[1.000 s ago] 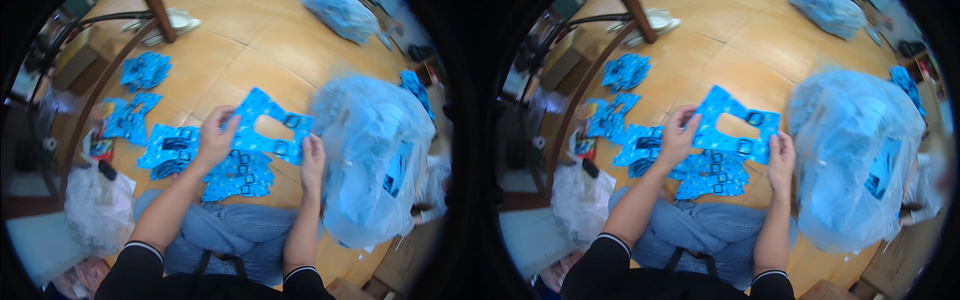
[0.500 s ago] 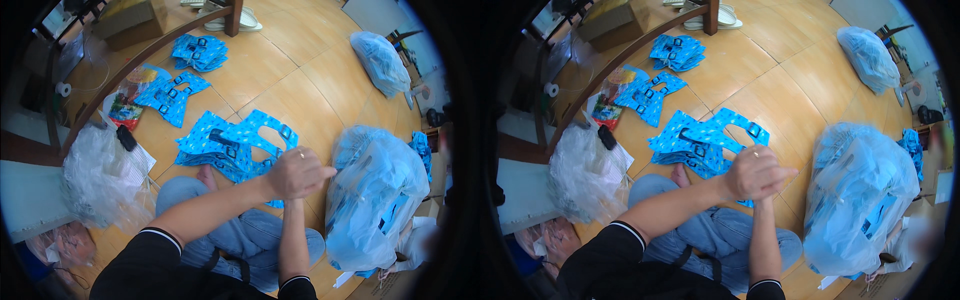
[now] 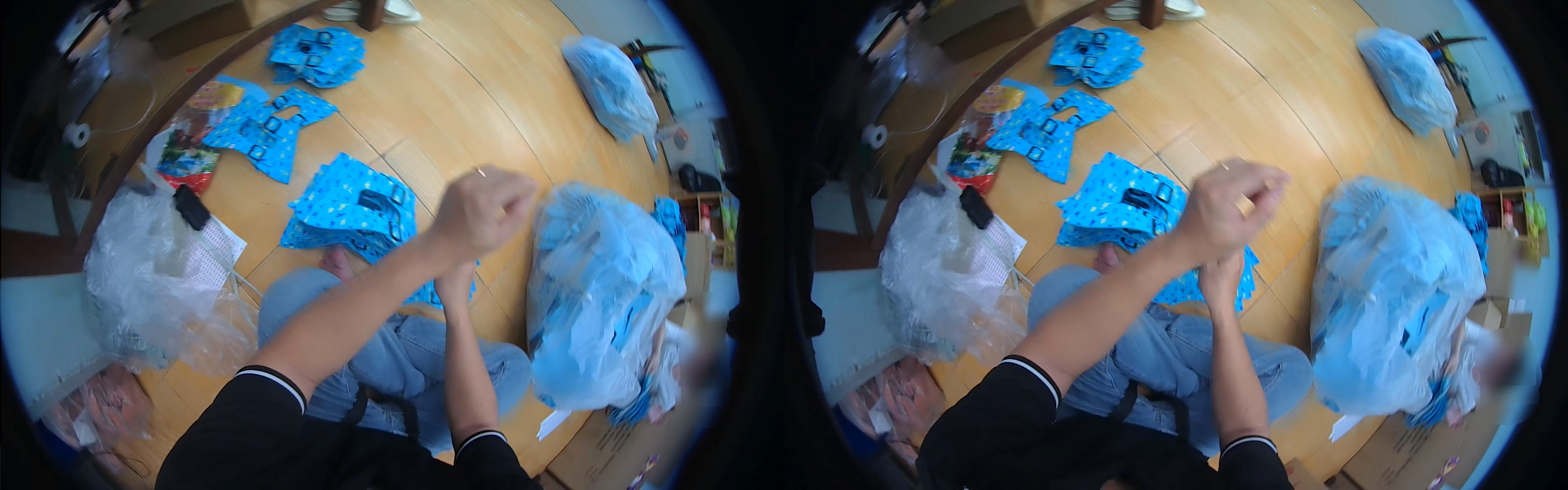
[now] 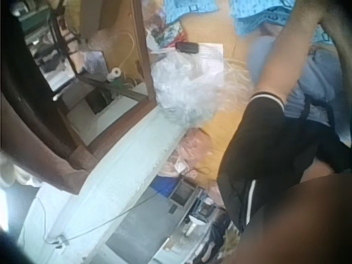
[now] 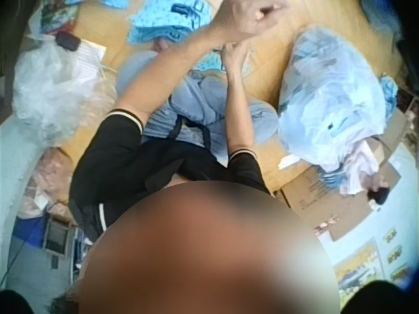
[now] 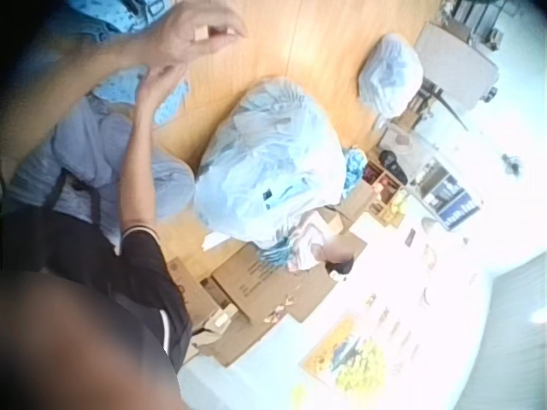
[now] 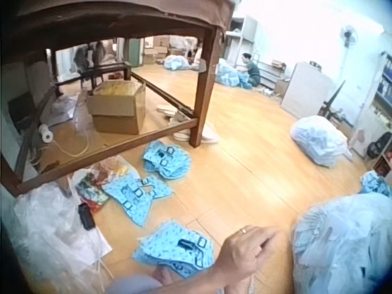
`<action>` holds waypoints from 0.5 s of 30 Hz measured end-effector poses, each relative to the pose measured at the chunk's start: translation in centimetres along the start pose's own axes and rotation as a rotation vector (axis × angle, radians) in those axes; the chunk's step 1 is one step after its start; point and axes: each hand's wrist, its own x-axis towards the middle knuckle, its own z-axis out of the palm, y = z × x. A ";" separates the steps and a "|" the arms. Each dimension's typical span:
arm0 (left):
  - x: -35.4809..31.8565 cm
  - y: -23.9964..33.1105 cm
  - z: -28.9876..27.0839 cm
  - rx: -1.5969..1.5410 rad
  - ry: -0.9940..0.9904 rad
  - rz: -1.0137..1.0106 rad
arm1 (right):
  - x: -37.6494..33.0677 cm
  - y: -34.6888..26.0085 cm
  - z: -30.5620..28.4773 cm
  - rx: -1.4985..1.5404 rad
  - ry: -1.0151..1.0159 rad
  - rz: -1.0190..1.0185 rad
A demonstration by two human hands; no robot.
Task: The person sits on the floor and folds blue patterned fabric items with black buckles. They pick up each item, fold it neatly, and place it on a growing stack. The person briefly touches their face during the task.
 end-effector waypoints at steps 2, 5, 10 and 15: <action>0.2 -0.4 -0.3 -0.005 -0.001 -0.115 | -0.2 1.1 -2.2 -0.011 -0.133 0.316; 0.5 -0.9 -0.6 -0.040 0.000 -0.291 | -1.9 2.4 -4.5 -0.171 -0.418 0.175; 0.5 -1.4 -0.3 -0.080 0.021 -0.402 | -5.9 2.7 -5.0 -0.391 -0.624 0.001; -0.3 -1.8 0.3 -0.036 -0.056 -0.432 | -6.5 3.0 -5.0 -0.474 -0.586 -0.016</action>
